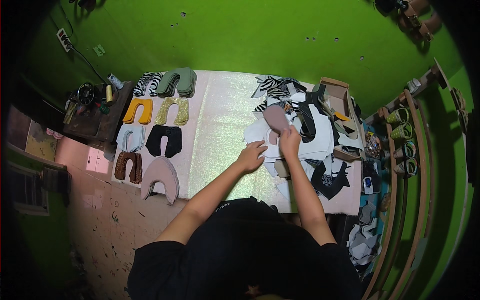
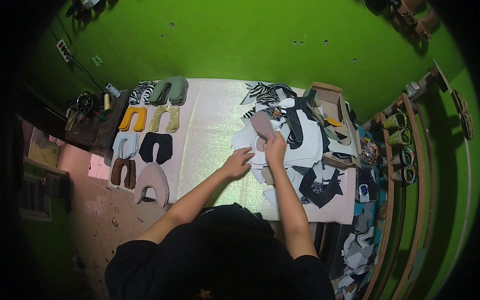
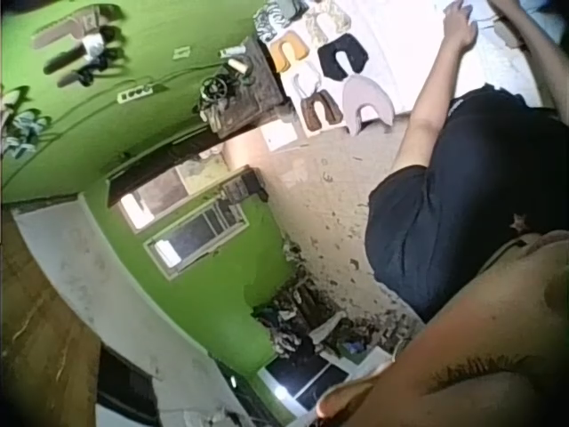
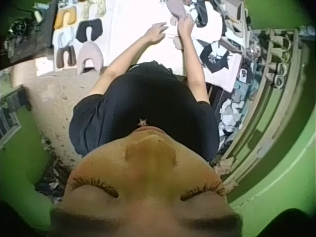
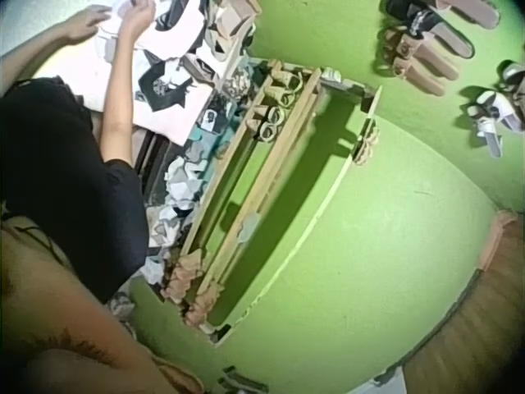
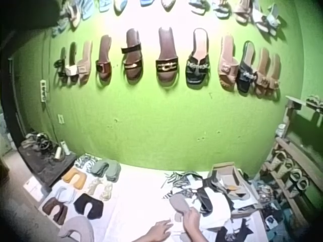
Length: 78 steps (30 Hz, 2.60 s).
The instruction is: Organizing and stacking various colored and patterned shoe upper components on a work table.
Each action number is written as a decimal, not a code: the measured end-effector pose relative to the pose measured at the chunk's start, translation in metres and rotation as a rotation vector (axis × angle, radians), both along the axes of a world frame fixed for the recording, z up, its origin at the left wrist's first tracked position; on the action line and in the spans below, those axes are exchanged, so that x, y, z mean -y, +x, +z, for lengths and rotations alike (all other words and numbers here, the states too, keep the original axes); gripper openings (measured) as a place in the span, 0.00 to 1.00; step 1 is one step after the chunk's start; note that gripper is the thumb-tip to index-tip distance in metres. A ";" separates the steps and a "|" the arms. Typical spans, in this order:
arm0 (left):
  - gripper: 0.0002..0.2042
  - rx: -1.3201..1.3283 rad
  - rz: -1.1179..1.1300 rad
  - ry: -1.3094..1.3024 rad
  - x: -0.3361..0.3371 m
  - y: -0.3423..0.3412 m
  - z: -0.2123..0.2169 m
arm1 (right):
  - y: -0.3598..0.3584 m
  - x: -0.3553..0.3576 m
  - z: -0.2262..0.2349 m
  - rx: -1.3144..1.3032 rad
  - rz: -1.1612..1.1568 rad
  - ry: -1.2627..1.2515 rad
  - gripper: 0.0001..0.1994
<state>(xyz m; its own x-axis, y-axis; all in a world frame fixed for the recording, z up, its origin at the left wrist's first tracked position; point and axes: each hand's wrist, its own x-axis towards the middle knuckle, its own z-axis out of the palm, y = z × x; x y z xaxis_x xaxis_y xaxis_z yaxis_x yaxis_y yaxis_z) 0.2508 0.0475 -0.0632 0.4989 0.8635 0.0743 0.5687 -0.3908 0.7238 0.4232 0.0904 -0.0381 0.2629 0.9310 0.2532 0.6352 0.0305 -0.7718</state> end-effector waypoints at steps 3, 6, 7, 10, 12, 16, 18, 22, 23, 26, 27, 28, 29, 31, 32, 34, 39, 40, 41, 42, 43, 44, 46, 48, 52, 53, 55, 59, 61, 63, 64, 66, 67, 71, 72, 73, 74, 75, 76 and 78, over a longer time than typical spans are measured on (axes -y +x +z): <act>0.23 -0.144 0.023 0.010 0.003 -0.002 0.003 | 0.004 -0.001 0.037 -0.108 -0.156 0.016 0.11; 0.24 -0.160 0.000 0.010 0.000 -0.005 -0.002 | 0.015 -0.004 0.056 -0.138 -0.134 0.197 0.11; 0.23 -0.085 -0.003 -0.017 -0.003 -0.009 -0.007 | 0.015 -0.005 0.064 -0.138 -0.130 0.201 0.11; 0.20 0.245 0.055 -0.299 -0.005 -0.007 0.016 | 0.020 -0.002 0.078 -0.399 0.027 0.062 0.12; 0.19 0.535 0.162 -0.606 -0.007 -0.009 0.035 | 0.013 0.002 0.084 -0.209 0.171 0.164 0.14; 0.24 0.809 0.171 -0.776 -0.005 -0.030 0.071 | -0.028 0.024 0.101 -0.252 0.312 0.054 0.13; 0.25 1.008 0.210 -0.858 0.001 -0.039 0.082 | -0.053 0.037 0.110 -0.136 0.486 0.130 0.13; 0.26 1.390 0.130 -0.900 0.013 -0.075 0.086 | -0.102 0.068 0.124 -0.095 0.727 0.043 0.13; 0.24 1.447 0.118 -0.828 0.018 -0.084 0.085 | -0.113 0.070 0.121 -0.094 0.743 0.041 0.13; 0.22 1.403 0.233 -0.773 0.031 -0.108 0.082 | -0.141 0.073 0.108 -0.155 0.744 0.104 0.11; 0.21 1.367 0.312 -0.748 0.037 -0.117 0.083 | -0.150 0.075 0.104 -0.156 0.760 0.102 0.11; 0.20 1.335 0.334 -0.739 0.044 -0.126 0.087 | -0.160 0.076 0.100 -0.182 0.743 0.042 0.10; 0.20 1.340 0.347 -0.730 0.049 -0.134 0.087 | -0.169 0.078 0.095 -0.208 0.726 -0.019 0.10; 0.21 1.182 0.446 -0.683 0.060 -0.152 0.091 | -0.188 0.079 0.081 -0.300 0.708 -0.068 0.11; 0.19 1.037 0.470 -0.770 0.065 -0.167 0.094 | -0.197 0.080 0.075 -0.391 0.671 -0.115 0.12; 0.18 1.042 0.500 -0.752 0.076 -0.189 0.102 | -0.213 0.079 0.073 -0.489 0.636 -0.200 0.12; 0.16 1.395 0.556 -0.667 0.102 -0.242 0.106 | -0.248 0.082 0.097 -0.827 0.578 -0.300 0.16; 0.16 1.395 0.513 -0.637 0.106 -0.258 0.103 | -0.255 0.083 0.102 -0.878 0.585 -0.230 0.16; 0.16 1.399 0.633 -0.618 0.111 -0.269 0.103 | -0.259 0.084 0.110 -0.873 0.589 -0.204 0.16; 0.15 1.498 0.642 -0.627 0.114 -0.283 0.100 | -0.264 0.084 0.115 -0.851 0.596 -0.189 0.17; 0.14 1.598 0.650 -0.635 0.115 -0.297 0.098 | -0.269 0.083 0.118 -0.830 0.602 -0.173 0.17; 0.12 1.674 0.674 -0.605 0.120 -0.307 0.094 | -0.273 0.082 0.119 -0.831 0.607 -0.178 0.17; 0.08 1.568 0.786 -0.426 0.129 -0.327 0.087 | -0.285 0.081 0.119 -0.837 0.644 -0.198 0.17; 0.07 1.395 0.959 -0.332 0.136 -0.339 0.084 | -0.300 0.084 0.117 -0.826 0.687 -0.210 0.17; 0.06 1.416 1.024 -0.262 0.146 -0.360 0.076 | -0.334 0.098 0.123 -0.756 0.809 -0.312 0.15; 0.06 1.542 1.077 -0.234 0.148 -0.366 0.073 | -0.342 0.101 0.122 -0.755 0.842 -0.326 0.14; 0.06 1.739 1.142 -0.181 0.150 -0.379 0.066 | -0.355 0.107 0.127 -0.757 0.891 -0.345 0.12; 0.10 1.596 1.023 -0.333 0.160 -0.393 0.062 | -0.377 0.116 0.131 -0.794 1.027 -0.502 0.11; 0.15 1.392 0.942 -0.501 0.169 -0.402 0.058 | -0.388 0.121 0.133 -0.785 1.051 -0.559 0.12; 0.19 1.466 0.851 -0.537 0.170 -0.395 0.061 | -0.396 0.123 0.133 -0.916 1.058 -0.589 0.12; 0.19 1.468 0.852 -0.541 0.172 -0.395 0.067 | -0.397 0.120 0.130 -0.896 1.064 -0.576 0.12; 0.22 1.216 0.824 -0.400 0.176 -0.396 0.076 | -0.395 0.117 0.122 -0.850 1.017 -0.569 0.12; 0.22 1.218 0.826 -0.402 0.177 -0.400 0.076 | -0.394 0.115 0.117 -0.806 0.971 -0.558 0.12; 0.26 1.054 0.917 -0.240 0.180 -0.417 0.078 | -0.386 0.118 0.073 -0.671 0.877 -0.583 0.11; 0.27 0.939 0.931 -0.181 0.180 -0.419 0.077 | -0.383 0.122 0.062 -0.654 0.845 -0.606 0.11; 0.29 0.820 0.922 -0.124 0.175 -0.418 0.079 | -0.376 0.118 0.022 -0.494 0.783 -0.436 0.11; 0.32 0.619 0.991 -0.042 0.176 -0.426 0.061 | -0.378 0.128 0.020 -0.359 0.750 -0.375 0.12; 0.32 0.619 0.993 -0.046 0.175 -0.424 0.059 | -0.377 0.136 0.019 -0.226 0.701 -0.307 0.13; 0.32 0.488 1.023 -0.028 0.172 -0.420 0.057 | -0.377 0.140 0.016 -0.119 0.667 -0.261 0.13; 0.33 0.308 1.057 0.005 0.169 -0.415 0.049 | -0.374 0.143 0.007 -0.032 0.633 -0.297 0.13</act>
<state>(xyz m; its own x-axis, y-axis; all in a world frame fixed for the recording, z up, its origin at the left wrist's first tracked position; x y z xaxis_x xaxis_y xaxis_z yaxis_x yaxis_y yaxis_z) -0.1642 -0.1212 -0.0139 -0.5320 0.8436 0.0730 0.4135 0.1836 0.8918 0.0497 -0.0525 -0.0309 -0.3497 0.9362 -0.0344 0.5416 0.1721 -0.8228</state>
